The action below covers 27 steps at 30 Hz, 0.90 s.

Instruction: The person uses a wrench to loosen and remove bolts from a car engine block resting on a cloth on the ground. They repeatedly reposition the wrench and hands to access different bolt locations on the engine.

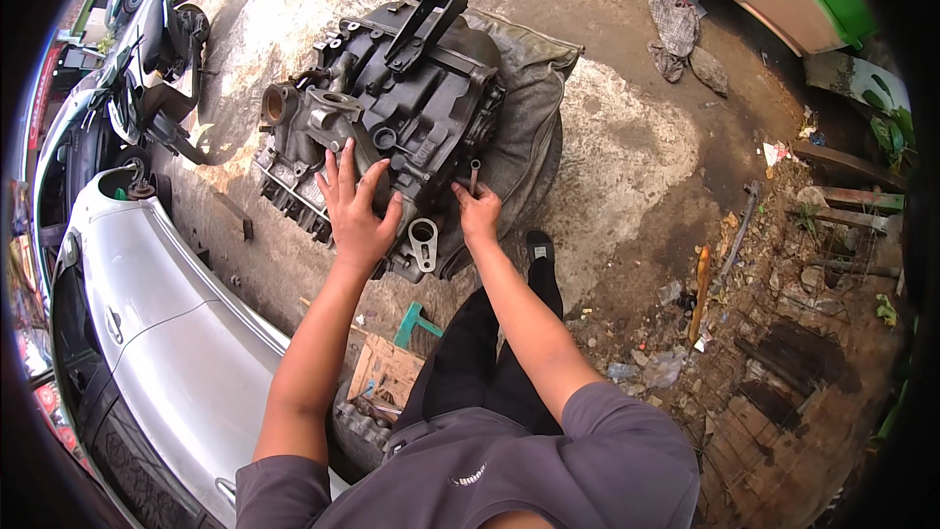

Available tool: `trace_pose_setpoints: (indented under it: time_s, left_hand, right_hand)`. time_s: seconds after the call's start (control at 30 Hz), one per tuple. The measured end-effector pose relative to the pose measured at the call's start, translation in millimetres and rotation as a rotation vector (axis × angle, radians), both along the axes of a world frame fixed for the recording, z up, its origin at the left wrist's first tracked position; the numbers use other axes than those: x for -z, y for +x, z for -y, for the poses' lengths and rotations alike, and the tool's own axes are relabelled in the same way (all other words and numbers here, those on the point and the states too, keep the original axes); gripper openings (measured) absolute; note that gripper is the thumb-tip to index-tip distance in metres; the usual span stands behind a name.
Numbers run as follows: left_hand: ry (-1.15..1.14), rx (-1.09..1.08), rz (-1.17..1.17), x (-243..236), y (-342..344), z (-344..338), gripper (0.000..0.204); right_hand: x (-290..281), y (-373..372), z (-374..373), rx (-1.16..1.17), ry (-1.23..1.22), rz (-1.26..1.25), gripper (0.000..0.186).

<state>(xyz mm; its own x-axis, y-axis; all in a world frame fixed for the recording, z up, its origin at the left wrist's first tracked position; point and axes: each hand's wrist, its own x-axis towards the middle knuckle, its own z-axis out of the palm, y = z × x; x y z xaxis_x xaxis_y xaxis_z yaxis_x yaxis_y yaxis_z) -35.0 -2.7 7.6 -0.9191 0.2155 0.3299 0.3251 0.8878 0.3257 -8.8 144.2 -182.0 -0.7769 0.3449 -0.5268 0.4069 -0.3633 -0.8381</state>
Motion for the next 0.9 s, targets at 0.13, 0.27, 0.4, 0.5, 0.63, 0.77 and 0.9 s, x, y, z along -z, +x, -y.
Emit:
trace_pose_setpoints:
  time_s: [0.13,0.27,0.4,0.5,0.63,0.77,0.9]
  left_hand:
    - [0.036,0.016,-0.006,2.6,0.2,3.7,0.047]
    - [0.046,0.024,0.007,3.3,-0.1,5.3,0.045]
    - [0.053,0.025,0.007,2.1,-0.1,5.2,0.044]
    - [0.052,0.022,0.003,1.5,0.0,5.5,0.043]
    - [0.045,0.018,0.005,2.4,0.6,4.7,0.043]
    - [0.036,0.013,0.006,2.2,1.1,3.9,0.043]
    - [0.040,0.010,0.011,1.8,1.8,3.1,0.043]
  right_hand:
    - [6.7,1.3,2.7,0.021,-0.043,0.021,0.017]
    - [6.2,2.0,1.9,0.012,-0.029,-0.030,0.016]
    - [1.9,3.2,4.3,0.031,-0.011,-0.062,0.015]
    - [-0.8,0.8,11.2,0.078,-0.025,-0.098,0.010]
    - [-5.6,-1.5,17.5,0.145,0.058,-0.100,0.007]
    - [-12.5,1.9,14.4,0.092,0.068,0.031,0.014]
    - [-13.6,2.3,16.1,0.172,-0.188,0.025,0.012]
